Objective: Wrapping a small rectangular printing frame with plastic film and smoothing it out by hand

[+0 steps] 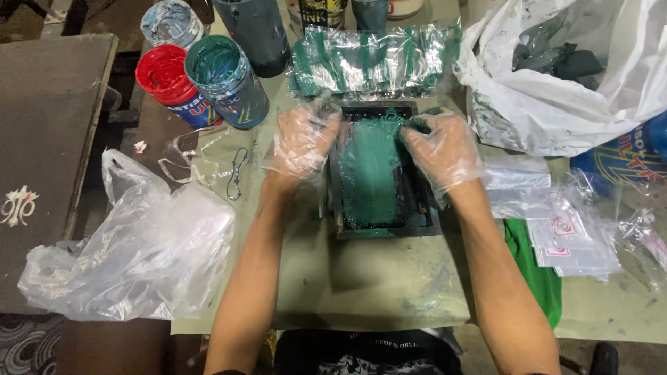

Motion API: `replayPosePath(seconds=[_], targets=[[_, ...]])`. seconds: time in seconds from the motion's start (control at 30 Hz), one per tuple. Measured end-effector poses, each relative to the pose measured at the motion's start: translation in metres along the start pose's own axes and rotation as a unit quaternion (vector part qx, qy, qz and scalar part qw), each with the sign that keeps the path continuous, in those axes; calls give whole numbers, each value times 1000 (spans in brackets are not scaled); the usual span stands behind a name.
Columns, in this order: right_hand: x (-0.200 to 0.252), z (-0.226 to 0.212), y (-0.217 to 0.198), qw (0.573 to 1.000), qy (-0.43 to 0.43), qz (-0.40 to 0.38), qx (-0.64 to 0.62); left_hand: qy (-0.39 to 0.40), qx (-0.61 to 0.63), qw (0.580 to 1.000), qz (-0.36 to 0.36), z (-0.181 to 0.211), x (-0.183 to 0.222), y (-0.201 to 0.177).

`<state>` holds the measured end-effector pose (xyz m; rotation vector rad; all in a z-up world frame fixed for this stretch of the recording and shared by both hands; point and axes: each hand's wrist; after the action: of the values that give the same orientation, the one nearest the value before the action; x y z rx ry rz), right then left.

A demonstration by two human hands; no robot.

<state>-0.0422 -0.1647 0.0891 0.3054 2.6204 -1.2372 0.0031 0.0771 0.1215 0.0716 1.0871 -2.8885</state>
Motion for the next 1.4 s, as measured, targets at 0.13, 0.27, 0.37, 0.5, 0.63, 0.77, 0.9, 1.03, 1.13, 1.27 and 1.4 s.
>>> replayPosePath(seconds=[0.13,0.27,0.37,0.5,0.63,0.77,0.9,1.03,1.13,1.27,1.4], targets=[[-6,-16,-11,1000,-9,15,-18,-24,-8,998,60,-10,-7,28],[-9,-8,2,990,-40,85,-108,-26,10,999,25,-24,-36,47],[-1,-4,1,985,-47,100,-129,-1,55,998,-42,-24,-52,55],[-2,15,4,976,-63,127,-167,26,38,998,-47,-24,-34,28],[-10,55,15,986,-23,102,-131,63,-100,992,-34,-27,-22,14],[-10,69,27,989,29,64,-133,149,-242,958,-47,-59,-35,14],[-6,51,20,990,-22,41,-134,162,-180,968,-71,-73,-23,16],[-3,56,24,993,-45,51,-98,269,-329,902,-78,-82,-26,27],[0,36,19,996,-8,42,-80,255,-322,907,-95,-91,-31,30],[4,26,14,996,4,29,-79,239,-333,905,-109,-103,-42,39],[4,32,15,996,-11,24,-84,236,-322,909,-125,-100,-40,35]])
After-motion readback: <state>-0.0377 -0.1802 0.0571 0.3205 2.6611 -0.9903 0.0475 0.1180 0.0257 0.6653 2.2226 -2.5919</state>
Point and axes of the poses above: each hand's wrist, its own x-axis away from the middle knuckle, its own y-axis out of the palm, z = x × y, and after that the axes turned 8 degrees about -y, right-handed
